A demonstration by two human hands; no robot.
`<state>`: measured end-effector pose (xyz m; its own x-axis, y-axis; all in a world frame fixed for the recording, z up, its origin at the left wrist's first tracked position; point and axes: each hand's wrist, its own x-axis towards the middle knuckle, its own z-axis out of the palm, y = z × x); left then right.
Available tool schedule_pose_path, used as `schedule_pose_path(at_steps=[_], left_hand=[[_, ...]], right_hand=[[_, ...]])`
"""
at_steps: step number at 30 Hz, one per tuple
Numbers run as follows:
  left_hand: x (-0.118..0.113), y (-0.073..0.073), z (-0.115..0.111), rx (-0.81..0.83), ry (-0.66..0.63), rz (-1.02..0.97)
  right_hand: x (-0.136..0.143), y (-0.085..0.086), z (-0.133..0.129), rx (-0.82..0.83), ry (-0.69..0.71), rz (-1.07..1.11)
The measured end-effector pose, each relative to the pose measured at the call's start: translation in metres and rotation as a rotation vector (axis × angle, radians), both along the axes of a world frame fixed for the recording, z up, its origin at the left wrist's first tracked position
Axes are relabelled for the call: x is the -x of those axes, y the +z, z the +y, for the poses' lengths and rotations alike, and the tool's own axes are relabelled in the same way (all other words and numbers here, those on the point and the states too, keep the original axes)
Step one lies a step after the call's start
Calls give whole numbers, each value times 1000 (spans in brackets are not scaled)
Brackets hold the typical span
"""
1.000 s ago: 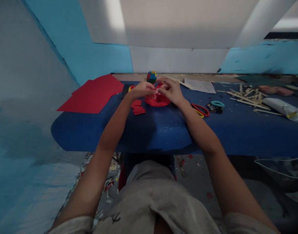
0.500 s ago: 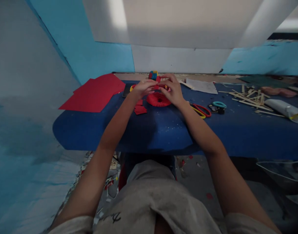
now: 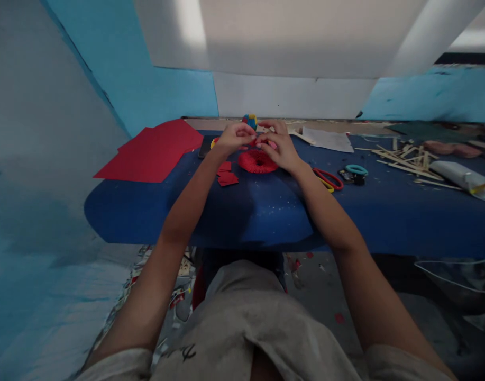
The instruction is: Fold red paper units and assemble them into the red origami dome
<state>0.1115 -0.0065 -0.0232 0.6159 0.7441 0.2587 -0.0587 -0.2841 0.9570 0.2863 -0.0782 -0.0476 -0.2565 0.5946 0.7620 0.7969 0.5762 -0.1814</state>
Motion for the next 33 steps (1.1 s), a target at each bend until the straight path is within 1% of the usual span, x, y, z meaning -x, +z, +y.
schedule_pose_path(at_steps=[2, 4, 6, 11, 14, 20, 22, 23, 24, 26, 28, 30, 31, 33], left_hand=[[-1, -2, 6, -112, 9, 5], [-1, -4, 10, -228, -9, -17], [-2, -5, 12, -351, -16, -7], [1, -3, 4, -647, 42, 165], [4, -3, -2, -720, 63, 226], [-1, -10, -1, -649, 21, 223], [-5, -12, -1, -655, 57, 222], [-6, -12, -2, -645, 94, 200], [-7, -11, -3, -619, 135, 152], [-8, -7, -8, -522, 187, 9], [-7, -3, -14, -401, 179, -119], [-6, 2, -20, -325, 151, -168], [-6, 3, -22, -305, 142, -180], [-5, 5, -25, -283, 122, -206]], right_hand=[[-1, 0, 1, 13, -8, -17], [-2, 0, 2, 11, -17, -33], [-2, 1, 1, 11, -54, -42], [-1, 1, -1, 59, -217, -56], [0, -3, 1, 75, -246, -50], [0, -8, 3, 85, -244, -34], [-1, -8, 5, 62, -249, 20], [0, -9, 6, 40, -242, 83], [0, -9, 8, 15, -224, 170], [3, -10, 13, -14, -145, 367], [7, -10, 16, 0, -34, 510], [11, -8, 16, 22, 50, 573], [12, -7, 15, 24, 68, 592], [15, -5, 12, 14, 55, 612]])
